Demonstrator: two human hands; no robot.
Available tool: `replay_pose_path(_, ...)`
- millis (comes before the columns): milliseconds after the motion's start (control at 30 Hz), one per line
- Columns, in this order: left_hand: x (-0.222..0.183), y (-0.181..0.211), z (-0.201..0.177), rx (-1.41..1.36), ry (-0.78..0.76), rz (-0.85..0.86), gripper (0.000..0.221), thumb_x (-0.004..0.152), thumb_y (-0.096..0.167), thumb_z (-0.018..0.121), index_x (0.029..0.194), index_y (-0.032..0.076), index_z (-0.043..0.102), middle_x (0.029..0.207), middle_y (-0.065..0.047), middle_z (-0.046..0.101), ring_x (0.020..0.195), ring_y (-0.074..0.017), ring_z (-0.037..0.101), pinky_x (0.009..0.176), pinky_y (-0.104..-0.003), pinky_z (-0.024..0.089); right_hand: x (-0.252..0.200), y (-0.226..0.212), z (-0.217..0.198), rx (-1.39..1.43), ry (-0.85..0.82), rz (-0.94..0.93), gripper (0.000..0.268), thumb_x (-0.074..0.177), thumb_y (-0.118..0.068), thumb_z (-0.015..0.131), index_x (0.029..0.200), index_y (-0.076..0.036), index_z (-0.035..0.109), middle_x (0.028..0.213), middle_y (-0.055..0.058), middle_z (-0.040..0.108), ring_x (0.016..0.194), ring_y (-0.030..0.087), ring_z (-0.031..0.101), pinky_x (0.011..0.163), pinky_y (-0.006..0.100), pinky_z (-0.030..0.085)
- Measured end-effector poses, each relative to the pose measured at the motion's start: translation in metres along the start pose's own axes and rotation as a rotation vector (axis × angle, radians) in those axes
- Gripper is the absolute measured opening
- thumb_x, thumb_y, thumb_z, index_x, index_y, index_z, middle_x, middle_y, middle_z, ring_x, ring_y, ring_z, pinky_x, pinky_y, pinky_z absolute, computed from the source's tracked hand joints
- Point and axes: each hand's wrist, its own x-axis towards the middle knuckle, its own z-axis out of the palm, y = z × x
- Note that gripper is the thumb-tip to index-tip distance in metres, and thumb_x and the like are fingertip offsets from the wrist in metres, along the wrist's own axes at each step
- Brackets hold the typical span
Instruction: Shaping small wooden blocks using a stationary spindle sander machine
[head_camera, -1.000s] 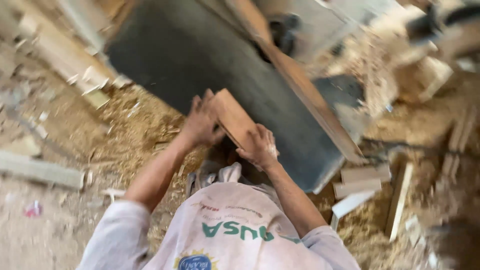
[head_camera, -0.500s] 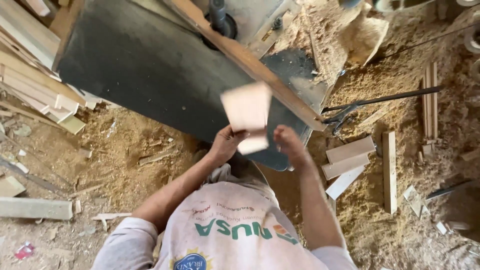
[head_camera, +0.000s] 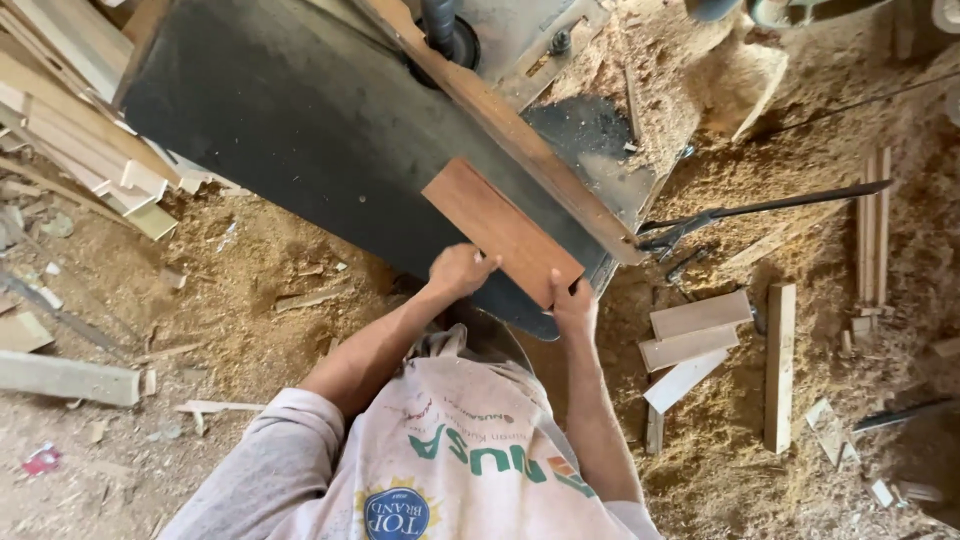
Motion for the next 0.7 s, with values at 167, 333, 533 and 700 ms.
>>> replay_pose_path(167, 0.010, 0.016, 0.000, 0.334, 0.224, 0.178, 0.046, 0.096, 0.043, 0.060, 0.125, 0.008, 0.063, 0.118, -0.017, 0.067, 0.112, -0.0326, 0.066, 0.095, -0.048, 0.051, 0.027, 0.008, 0.012, -0.549, 0.277, -0.488, 0.070, 0.085, -0.057, 0.074, 0.129, -0.005, 0.058, 0.116, 0.022, 0.056, 0.110, 0.045, 0.060, 0.093, 0.058, 0.050)
replay_pose_path(333, 0.015, 0.039, -0.003, 0.612, 0.226, 0.257, 0.074, 0.097, 0.034, 0.063, 0.157, 0.002, 0.032, 0.160, -0.023, 0.035, 0.149, -0.0412, 0.030, 0.118, -0.060, 0.022, 0.047, -0.003, 0.052, -0.536, 0.296, -1.084, 0.065, 0.080, -0.055, 0.081, 0.123, -0.008, 0.070, 0.119, 0.014, 0.057, 0.115, 0.038, 0.056, 0.099, 0.048, 0.047)
replay_pose_path(533, 0.060, 0.036, 0.012, 0.764, 0.261, 0.245, 0.077, 0.099, 0.042, 0.059, 0.160, 0.005, 0.029, 0.167, -0.020, 0.023, 0.152, -0.0441, 0.020, 0.119, -0.064, 0.017, 0.076, -0.021, 0.070, -0.807, -0.129, -0.835, 0.076, 0.088, -0.042, 0.073, 0.153, -0.017, 0.041, 0.156, 0.005, 0.033, 0.150, 0.033, 0.024, 0.122, 0.059, 0.032)
replay_pose_path(700, 0.095, 0.050, 0.006, 0.812, 0.339, 0.262, 0.070, 0.102, 0.047, 0.050, 0.158, 0.008, 0.035, 0.166, -0.017, 0.026, 0.150, -0.0412, 0.025, 0.118, -0.064, 0.018, 0.107, -0.038, 0.070, -0.842, 0.001, -0.931, 0.076, 0.084, -0.046, 0.074, 0.148, -0.013, 0.049, 0.144, 0.012, 0.045, 0.141, 0.039, 0.039, 0.116, 0.059, 0.041)
